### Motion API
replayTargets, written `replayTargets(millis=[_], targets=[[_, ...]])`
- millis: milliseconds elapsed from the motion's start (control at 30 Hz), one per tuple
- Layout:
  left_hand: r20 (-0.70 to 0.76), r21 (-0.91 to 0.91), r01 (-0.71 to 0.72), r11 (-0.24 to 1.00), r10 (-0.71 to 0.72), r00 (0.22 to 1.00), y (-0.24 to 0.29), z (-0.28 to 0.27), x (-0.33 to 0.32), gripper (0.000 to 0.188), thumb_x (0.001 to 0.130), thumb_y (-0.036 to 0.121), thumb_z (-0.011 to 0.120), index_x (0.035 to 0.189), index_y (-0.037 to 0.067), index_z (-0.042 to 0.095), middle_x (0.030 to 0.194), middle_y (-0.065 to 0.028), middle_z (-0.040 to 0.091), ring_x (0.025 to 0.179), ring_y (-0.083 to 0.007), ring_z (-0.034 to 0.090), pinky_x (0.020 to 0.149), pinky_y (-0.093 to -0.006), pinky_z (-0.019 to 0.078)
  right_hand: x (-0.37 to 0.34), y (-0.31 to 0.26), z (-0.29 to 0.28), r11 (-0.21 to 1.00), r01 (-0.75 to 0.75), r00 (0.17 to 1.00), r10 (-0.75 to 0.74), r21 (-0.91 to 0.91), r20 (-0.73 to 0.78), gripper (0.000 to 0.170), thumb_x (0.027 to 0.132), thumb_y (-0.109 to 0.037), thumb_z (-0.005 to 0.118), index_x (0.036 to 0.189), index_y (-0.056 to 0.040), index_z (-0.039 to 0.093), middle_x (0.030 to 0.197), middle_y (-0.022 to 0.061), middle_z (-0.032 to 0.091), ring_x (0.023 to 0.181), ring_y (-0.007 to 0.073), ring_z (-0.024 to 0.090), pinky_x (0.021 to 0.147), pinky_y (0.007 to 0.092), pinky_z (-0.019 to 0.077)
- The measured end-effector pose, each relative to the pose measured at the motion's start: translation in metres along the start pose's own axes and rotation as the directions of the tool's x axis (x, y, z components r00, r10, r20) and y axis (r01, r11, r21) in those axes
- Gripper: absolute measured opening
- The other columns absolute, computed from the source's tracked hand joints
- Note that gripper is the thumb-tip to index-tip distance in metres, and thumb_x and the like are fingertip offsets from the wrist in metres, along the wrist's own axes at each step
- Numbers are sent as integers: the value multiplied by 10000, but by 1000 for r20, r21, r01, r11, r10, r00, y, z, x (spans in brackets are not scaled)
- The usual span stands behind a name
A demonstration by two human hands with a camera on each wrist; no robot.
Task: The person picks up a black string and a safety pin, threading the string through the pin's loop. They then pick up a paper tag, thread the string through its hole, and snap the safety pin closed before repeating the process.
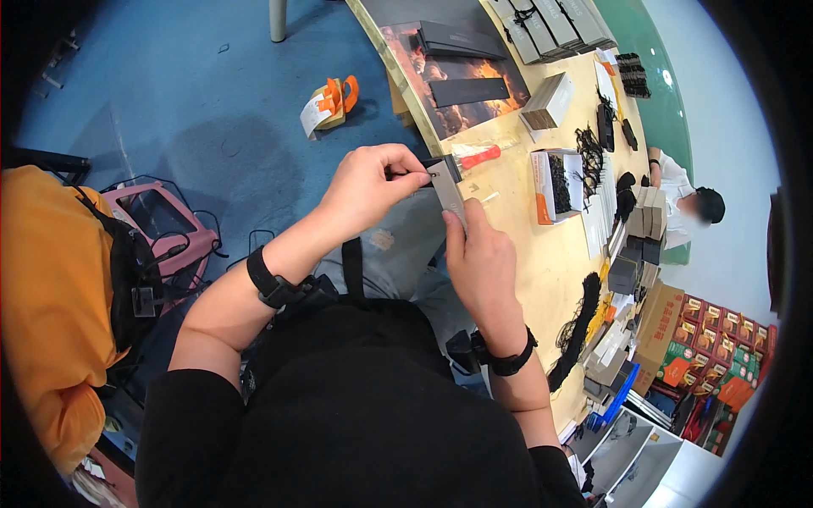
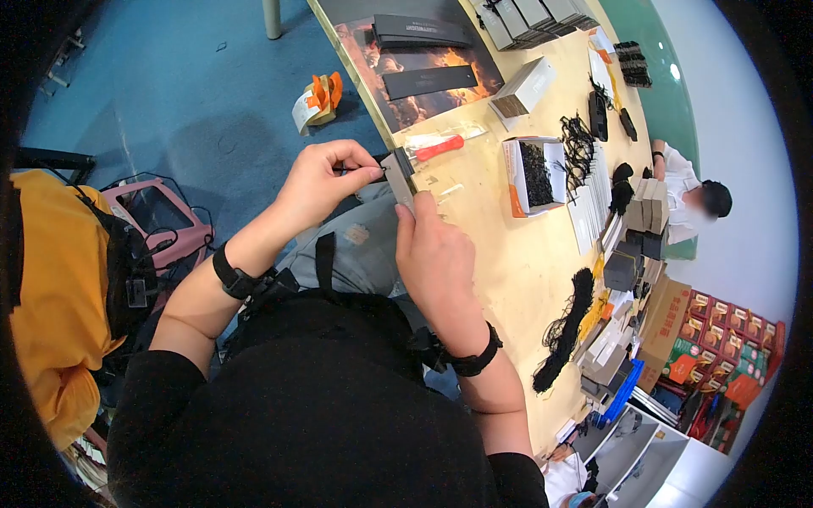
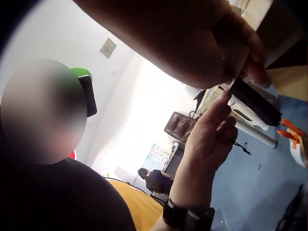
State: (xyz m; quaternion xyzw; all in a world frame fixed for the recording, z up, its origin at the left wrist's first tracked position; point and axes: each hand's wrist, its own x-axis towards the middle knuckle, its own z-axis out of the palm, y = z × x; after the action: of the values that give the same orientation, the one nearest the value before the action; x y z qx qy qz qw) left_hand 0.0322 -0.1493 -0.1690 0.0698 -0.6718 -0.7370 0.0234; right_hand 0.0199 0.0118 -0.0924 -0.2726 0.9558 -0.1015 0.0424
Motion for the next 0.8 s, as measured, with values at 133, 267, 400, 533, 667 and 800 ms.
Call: replayTargets(millis=[133,267,400,533,667,800], targets=[[-46,-198,25,980,-35,998,-5,-2,-3,96,786,58,637,869,10,630,626,59,510,577,-5,405,529,-174,330,-2,-1,4,998,-42,998,41,39,42,146,872,-192,494,866,-54,445,536,194,535,520,394,554,470,471,428],[-142,-208,-50,977,20,990,-11,11,-7,116,791,48,632,900,11,632,607,76,456,561,-3,354,513,-175,291,-6,-1,13,971,-158,978,128,179,166,153,878,-170,466,947,-37,437,593,221,553,568,416,560,518,492,434],[-200,-143,-46,989,17,980,-10,14,-9,149,793,41,627,939,14,635,608,74,448,571,-7,360,524,-175,298,-8,4,17,959,-144,983,110,242,148,196,878,-162,455,1009,-19,427,632,241,564,599,427,565,539,493,441],[-246,-105,-46,993,19,969,-6,17,-11,144,793,45,626,934,16,641,612,73,454,577,-9,369,531,-175,307,-7,3,17,959,-137,984,102,249,147,205,875,-157,455,1021,-16,424,633,241,566,603,430,566,540,495,444],[-207,-95,-26,995,6,978,-10,15,-10,137,799,51,624,927,7,639,618,70,468,583,-5,374,525,-174,308,-8,5,22,963,-114,989,87,245,118,223,872,-159,458,1033,-11,412,615,242,561,592,424,570,537,496,451],[-144,-247,41,968,-79,986,-18,17,-8,125,814,84,619,911,9,637,639,68,505,583,-5,398,520,-179,328,-9,3,25,978,-84,994,70,191,79,220,870,-168,464,1003,-2,408,577,231,553,555,413,571,508,489,453]])
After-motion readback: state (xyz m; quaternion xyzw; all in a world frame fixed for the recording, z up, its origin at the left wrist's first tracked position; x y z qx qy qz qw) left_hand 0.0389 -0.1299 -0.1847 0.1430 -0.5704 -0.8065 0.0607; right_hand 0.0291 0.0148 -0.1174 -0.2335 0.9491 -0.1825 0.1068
